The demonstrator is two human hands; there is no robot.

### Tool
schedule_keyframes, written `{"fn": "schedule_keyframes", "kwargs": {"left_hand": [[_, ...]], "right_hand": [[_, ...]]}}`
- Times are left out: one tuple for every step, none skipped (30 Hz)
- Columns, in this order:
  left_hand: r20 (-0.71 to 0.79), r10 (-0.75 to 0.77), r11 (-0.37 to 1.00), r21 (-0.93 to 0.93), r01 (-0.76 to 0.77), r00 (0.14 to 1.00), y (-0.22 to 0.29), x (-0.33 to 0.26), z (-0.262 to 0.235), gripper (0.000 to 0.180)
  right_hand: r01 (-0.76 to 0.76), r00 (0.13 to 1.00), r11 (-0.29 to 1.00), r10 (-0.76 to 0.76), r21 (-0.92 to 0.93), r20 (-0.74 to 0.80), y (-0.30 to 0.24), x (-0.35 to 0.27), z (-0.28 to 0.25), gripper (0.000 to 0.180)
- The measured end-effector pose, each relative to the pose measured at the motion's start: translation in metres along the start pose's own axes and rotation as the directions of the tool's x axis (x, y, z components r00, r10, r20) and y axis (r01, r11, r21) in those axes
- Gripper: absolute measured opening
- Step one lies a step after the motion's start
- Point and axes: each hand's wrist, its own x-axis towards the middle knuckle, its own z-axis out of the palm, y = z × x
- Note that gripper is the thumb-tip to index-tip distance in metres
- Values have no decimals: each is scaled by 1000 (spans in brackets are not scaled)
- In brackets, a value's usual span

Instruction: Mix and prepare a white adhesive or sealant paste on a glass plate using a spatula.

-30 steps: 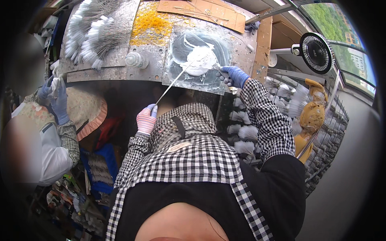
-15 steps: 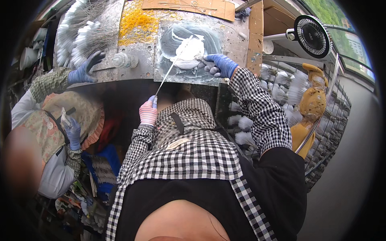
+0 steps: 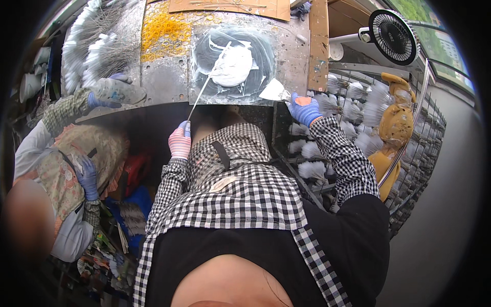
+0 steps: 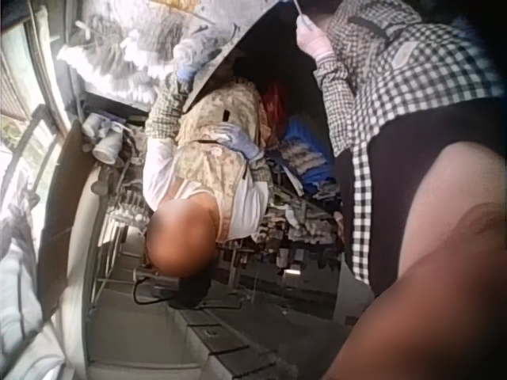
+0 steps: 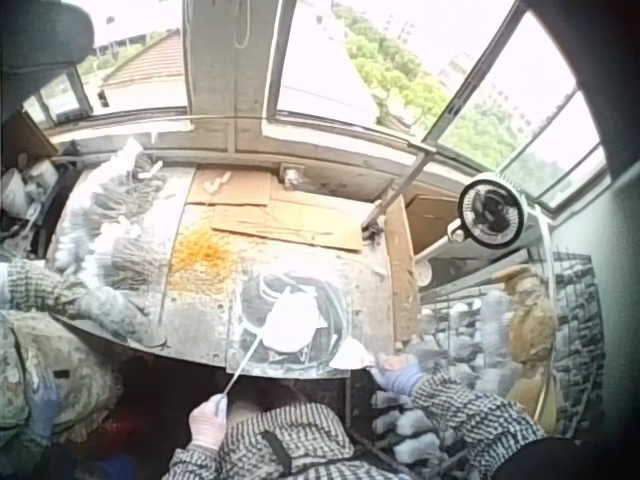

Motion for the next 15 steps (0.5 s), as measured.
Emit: {"fn": "schedule_keyframes", "kwargs": {"left_hand": [[-5,6,1000,-6,-6,1000,1,0,0,27],[-10,10,1000,-10,-10,1000,2,0,-2,27],[-11,10,1000,-8,-10,1000,3,0,-3,27],[1,8,1000,-9,-8,1000,4,-1,-6,27],[13,7,1000,-12,-7,1000,6,-2,-5,27],[14,9,1000,-12,-9,1000,8,-2,-5,27],[12,20,1000,-17,-19,1000,8,-3,-4,27],[10,30,999,-21,-30,999,7,-4,-3,27],[13,34,999,-21,-34,999,6,-5,-3,27],[13,24,999,-30,-24,1000,6,-5,-2,28],[14,15,999,-40,-14,1000,6,-6,-2,29],[17,18,999,-40,-17,1000,6,-6,-1,29],[32,-17,998,-57,19,999,10,-6,-2,29],[48,-52,996,-73,55,998,14,-5,-3,29],[72,-64,995,-72,69,995,17,-4,-6,28]], "right_hand": [[2,999,1000,-1,18,-46,-1,-8,12,33],[3,999,1000,-2,20,-46,-6,-14,19,33],[-34,999,999,35,33,-29,-11,-18,26,33],[-71,997,996,72,44,-11,-16,-22,33,33],[-89,994,992,93,86,-52,-18,-25,42,32],[-91,994,992,95,86,-52,-18,-24,49,32],[-110,993,990,114,89,-33,-22,-24,53,31],[-130,991,987,132,92,-14,-23,-24,56,31],[-130,991,987,133,96,-21,-23,-23,58,31],[-135,990,986,137,97,-20,-24,-23,58,31],[-137,990,984,141,114,-23,-25,-23,59,30],[-140,989,982,144,131,-26,-26,-23,60,29],[-161,986,976,165,145,-20,-28,-22,64,30],[-163,986,976,168,144,-20,-30,-23,68,30],[-199,979,966,204,167,-14,-33,-25,74,31]]}}
